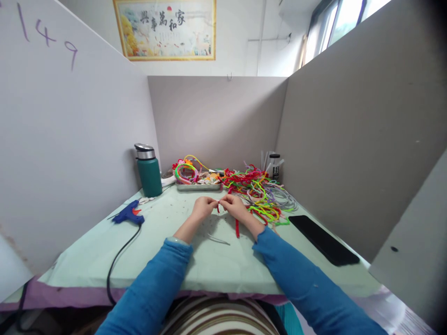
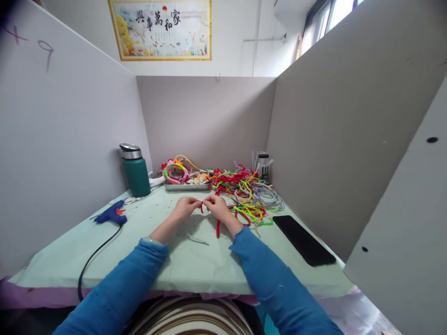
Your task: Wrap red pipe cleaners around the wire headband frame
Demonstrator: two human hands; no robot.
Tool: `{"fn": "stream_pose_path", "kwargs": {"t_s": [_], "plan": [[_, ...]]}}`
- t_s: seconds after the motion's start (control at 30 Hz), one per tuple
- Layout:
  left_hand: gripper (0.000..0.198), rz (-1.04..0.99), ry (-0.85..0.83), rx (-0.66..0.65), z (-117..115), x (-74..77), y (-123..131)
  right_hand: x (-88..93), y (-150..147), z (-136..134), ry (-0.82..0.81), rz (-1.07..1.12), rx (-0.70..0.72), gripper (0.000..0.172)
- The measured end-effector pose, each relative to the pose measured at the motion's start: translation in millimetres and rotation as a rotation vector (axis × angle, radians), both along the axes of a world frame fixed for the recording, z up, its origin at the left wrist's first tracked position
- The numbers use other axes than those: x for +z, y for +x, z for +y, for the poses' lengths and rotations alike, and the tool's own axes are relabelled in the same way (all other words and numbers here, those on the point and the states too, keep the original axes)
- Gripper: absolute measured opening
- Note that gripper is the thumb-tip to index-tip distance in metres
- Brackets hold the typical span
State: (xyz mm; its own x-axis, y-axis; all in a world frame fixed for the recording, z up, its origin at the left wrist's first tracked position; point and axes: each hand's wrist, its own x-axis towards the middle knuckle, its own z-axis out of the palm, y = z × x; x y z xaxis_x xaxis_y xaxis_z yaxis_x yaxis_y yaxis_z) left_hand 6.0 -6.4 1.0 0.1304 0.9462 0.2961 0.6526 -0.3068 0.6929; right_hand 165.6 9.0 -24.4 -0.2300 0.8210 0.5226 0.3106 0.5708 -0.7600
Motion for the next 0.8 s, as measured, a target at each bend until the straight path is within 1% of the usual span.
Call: {"fn": "stream_pose_path", "kwargs": {"t_s": [0.1, 0.2, 0.33, 0.43, 0.57, 0.7, 0.8], "plan": [[0.032, -0.113, -0.142, -0.004, -2.3, 0.7, 0.5, -0.8, -0.2, 1.0, -0.008, 0.003, 0.011, 0.019], [0.032, -0.236, -0.262, -0.042, -7.1, 3.1, 1.5, -0.8, -0.2, 1.0, -0.008, 0.004, 0.026, 0.018], [0.029, -0.297, -0.296, -0.102, -9.3, 4.3, 2.0, 0.8, 0.3, -1.0, -0.006, 0.008, 0.025, 0.018], [0.024, -0.247, -0.267, -0.126, -5.5, 1.2, 0.9, 1.8, 0.3, -2.0, -0.015, 0.012, 0.013, 0.018], [0.02, -0.107, -0.145, -0.076, -0.6, -3.2, -1.5, 1.9, -0.6, -2.0, -0.038, 0.0, 0.024, 0.016], [0.017, -0.01, -0.008, -0.041, -0.3, -3.2, -2.0, 2.2, -0.9, -1.6, -0.032, -0.005, 0.027, 0.017], [0.017, 0.046, 0.061, -0.016, 0.2, -3.0, -1.0, 3.2, -0.9, -1.9, -0.025, -0.006, 0.026, 0.018]]}}
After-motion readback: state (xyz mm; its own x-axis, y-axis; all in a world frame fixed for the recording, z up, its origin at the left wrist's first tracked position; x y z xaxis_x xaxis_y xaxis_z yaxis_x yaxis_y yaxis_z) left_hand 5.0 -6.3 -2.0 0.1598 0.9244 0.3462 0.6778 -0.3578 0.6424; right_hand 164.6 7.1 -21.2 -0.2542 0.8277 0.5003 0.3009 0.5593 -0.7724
